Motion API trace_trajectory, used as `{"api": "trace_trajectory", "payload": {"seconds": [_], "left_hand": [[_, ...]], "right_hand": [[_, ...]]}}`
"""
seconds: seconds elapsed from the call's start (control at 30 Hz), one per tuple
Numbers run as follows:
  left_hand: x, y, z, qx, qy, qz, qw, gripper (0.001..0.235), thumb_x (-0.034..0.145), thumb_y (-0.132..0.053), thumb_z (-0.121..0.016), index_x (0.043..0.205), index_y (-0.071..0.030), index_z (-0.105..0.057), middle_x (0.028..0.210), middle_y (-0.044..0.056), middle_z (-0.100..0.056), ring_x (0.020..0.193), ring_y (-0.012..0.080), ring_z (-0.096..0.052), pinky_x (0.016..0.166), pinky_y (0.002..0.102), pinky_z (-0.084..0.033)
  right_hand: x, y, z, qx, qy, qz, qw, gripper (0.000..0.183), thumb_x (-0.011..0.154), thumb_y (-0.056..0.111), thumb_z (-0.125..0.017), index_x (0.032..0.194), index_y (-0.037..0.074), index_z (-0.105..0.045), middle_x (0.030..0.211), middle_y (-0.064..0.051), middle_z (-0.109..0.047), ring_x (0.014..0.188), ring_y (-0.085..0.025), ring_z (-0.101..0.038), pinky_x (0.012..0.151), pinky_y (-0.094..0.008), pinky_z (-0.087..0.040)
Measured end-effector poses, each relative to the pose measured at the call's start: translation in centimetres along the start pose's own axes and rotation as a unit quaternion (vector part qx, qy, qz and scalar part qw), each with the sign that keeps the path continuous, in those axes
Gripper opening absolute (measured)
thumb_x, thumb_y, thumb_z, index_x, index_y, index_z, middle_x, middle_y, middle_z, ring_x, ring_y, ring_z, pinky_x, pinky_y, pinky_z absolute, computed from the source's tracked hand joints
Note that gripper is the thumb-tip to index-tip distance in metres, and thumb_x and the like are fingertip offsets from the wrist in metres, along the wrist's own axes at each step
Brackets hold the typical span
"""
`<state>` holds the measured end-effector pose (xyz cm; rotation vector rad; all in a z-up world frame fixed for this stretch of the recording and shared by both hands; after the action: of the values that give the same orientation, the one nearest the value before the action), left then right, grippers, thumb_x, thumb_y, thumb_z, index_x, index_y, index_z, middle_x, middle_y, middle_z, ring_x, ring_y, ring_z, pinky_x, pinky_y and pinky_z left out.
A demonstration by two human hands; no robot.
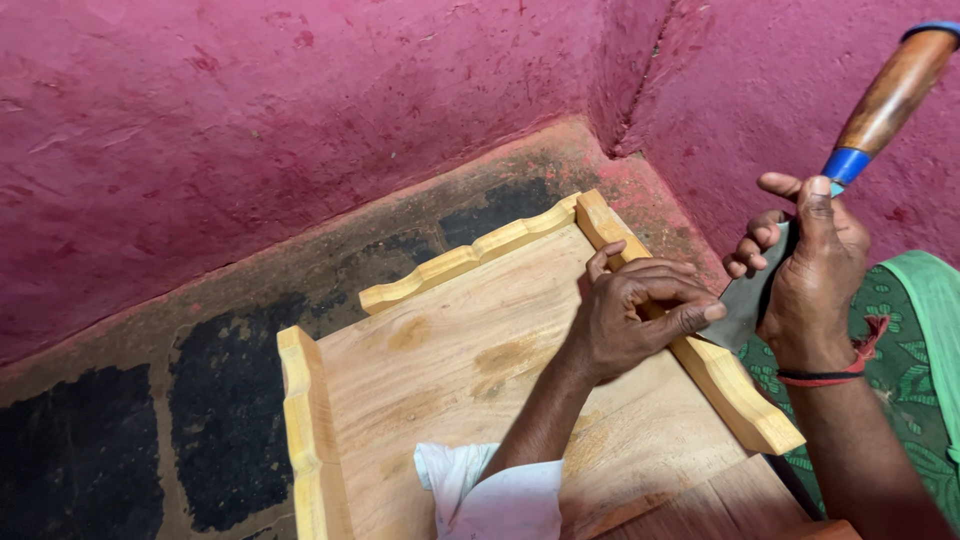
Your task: The person carves the raised edges of a wooden tray using a chisel and mallet, then smooths the surface with sandpaper. The person works on the tray's perimeter, shaping the wood and refining the finish.
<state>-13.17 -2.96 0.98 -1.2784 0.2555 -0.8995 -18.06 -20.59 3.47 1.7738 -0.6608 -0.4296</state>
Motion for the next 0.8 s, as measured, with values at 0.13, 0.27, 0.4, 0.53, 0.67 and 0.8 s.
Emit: {"api": "trace_trajectory", "payload": {"seconds": [0.13,0.27,0.4,0.53,0.67,0.8], "left_hand": [[-0.1,0.5,-0.8,-0.006,0.022,0.002,1.000,0.028,0.095,-0.049,-0.070,0.098,-0.023,-0.082,0.104,-0.005,-0.079,0.125,0.0096,-0.067,0.132,0.054,-0.007],[0.1,0.9,-1.1,-0.006,0.027,0.007,1.000,0.028,0.093,-0.049,-0.072,0.096,-0.023,-0.081,0.102,-0.006,-0.078,0.124,0.0096,-0.067,0.132,0.053,-0.007],[0.1,1.2,-1.3,-0.014,0.031,0.004,0.999,0.028,0.093,-0.050,-0.073,0.096,-0.023,-0.081,0.102,-0.006,-0.077,0.122,0.0091,-0.067,0.132,0.052,-0.006],[0.2,1.1,-1.2,-0.022,0.040,0.005,0.999,0.029,0.092,-0.050,-0.074,0.090,-0.023,-0.081,0.094,-0.008,-0.075,0.115,0.0078,-0.068,0.133,0.051,-0.007],[0.5,0.6,-0.9,-0.022,0.041,-0.002,0.999,0.030,0.089,-0.051,-0.075,0.088,-0.022,-0.081,0.089,-0.009,-0.073,0.111,0.0076,-0.067,0.131,0.052,-0.006],[0.3,0.5,-1.1,-0.015,0.052,-0.002,0.999,0.030,0.090,-0.052,-0.074,0.088,-0.023,-0.081,0.087,-0.010,-0.073,0.111,0.0070,-0.067,0.132,0.051,-0.008]], "right_hand": [[-0.5,0.2,0.5,0.001,-0.012,0.029,1.000,0.048,0.118,0.047,-0.053,0.125,0.000,-0.057,0.075,0.000,-0.045,0.062,-0.012,-0.046,0.058,-0.032,-0.045],[-0.7,0.3,0.4,-0.006,-0.017,0.042,0.999,0.047,0.118,0.048,-0.053,0.121,0.001,-0.056,0.074,0.000,-0.044,0.061,-0.012,-0.045,0.057,-0.032,-0.044],[-0.9,0.3,0.6,-0.024,-0.025,0.045,0.998,0.046,0.118,0.047,-0.053,0.119,0.001,-0.056,0.074,0.000,-0.043,0.061,-0.012,-0.045,0.057,-0.033,-0.045],[-1.2,0.7,1.1,0.003,-0.037,0.046,0.998,0.044,0.119,0.046,-0.053,0.117,0.002,-0.055,0.072,-0.001,-0.043,0.061,-0.012,-0.045,0.057,-0.033,-0.045],[-1.2,1.0,0.9,-0.007,-0.040,0.060,0.997,0.045,0.121,0.046,-0.054,0.114,0.001,-0.053,0.070,-0.001,-0.043,0.062,-0.013,-0.044,0.058,-0.034,-0.045],[-1.9,1.1,0.8,0.004,-0.042,0.068,0.997,0.045,0.121,0.045,-0.053,0.113,0.001,-0.053,0.068,-0.002,-0.043,0.060,-0.013,-0.044,0.057,-0.034,-0.044]]}}
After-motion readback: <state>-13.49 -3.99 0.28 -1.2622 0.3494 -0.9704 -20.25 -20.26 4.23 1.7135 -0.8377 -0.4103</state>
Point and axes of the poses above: each hand's wrist, its own x-axis towards the middle knuckle, its own z-axis out of the back of the hand, y = z × x, the point moved 3 cm from there along x, towards the middle knuckle
